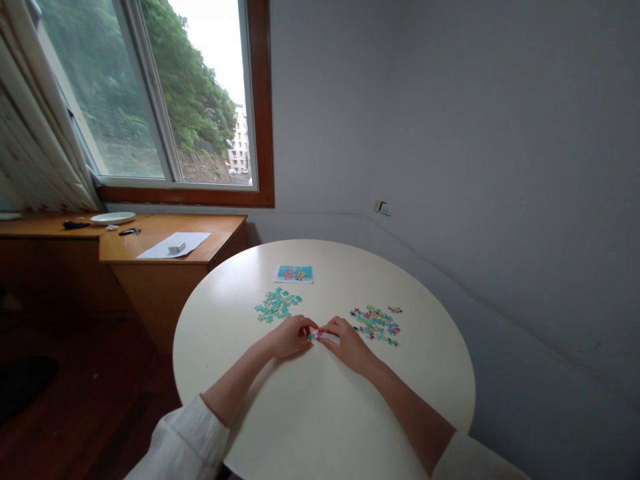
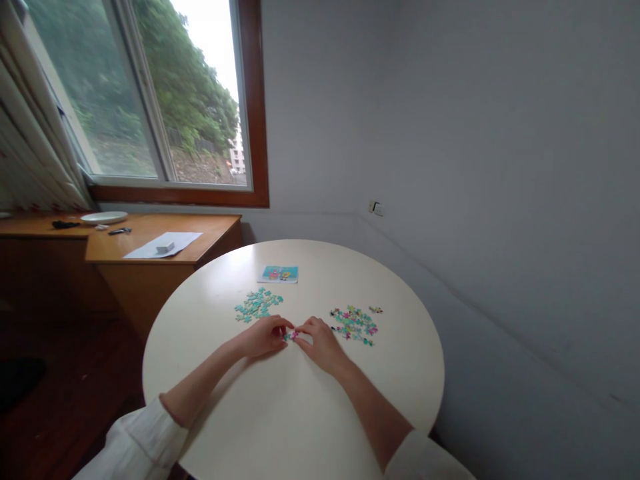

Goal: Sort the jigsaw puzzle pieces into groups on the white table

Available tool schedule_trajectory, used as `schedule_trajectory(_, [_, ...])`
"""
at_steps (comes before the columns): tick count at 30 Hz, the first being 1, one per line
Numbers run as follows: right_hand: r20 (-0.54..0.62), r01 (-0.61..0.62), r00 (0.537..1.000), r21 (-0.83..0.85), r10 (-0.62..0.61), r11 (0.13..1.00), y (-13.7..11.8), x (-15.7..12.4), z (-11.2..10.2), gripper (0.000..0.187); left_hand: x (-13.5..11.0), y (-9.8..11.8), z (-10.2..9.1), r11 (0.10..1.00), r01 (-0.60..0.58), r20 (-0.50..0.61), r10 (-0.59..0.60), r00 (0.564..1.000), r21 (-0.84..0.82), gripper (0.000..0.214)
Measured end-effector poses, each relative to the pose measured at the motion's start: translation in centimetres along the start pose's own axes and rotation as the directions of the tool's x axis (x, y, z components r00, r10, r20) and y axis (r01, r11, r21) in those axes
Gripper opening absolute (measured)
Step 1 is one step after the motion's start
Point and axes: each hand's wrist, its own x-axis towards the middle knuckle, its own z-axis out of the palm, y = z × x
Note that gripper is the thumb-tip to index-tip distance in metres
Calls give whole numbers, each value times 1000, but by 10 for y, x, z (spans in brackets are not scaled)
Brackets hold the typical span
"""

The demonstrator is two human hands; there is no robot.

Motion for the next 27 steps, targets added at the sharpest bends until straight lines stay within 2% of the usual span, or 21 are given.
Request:
schedule_trajectory(6, [1,-5,1000,15,5,1000,0,0,0,15,-1,2,-3,997,76,-26,-75,997,27,31])
schedule_trajectory(19, [20,-7,1000,27,6,1000,-5,-1,-4,19,-3,-1,-6,999,-17,30,16,999,43,26])
schedule_trajectory(27, [22,-4,1000,49,3,999,0,0,0,17,-3,-1,-6,999,-16,46,15,999,38,29])
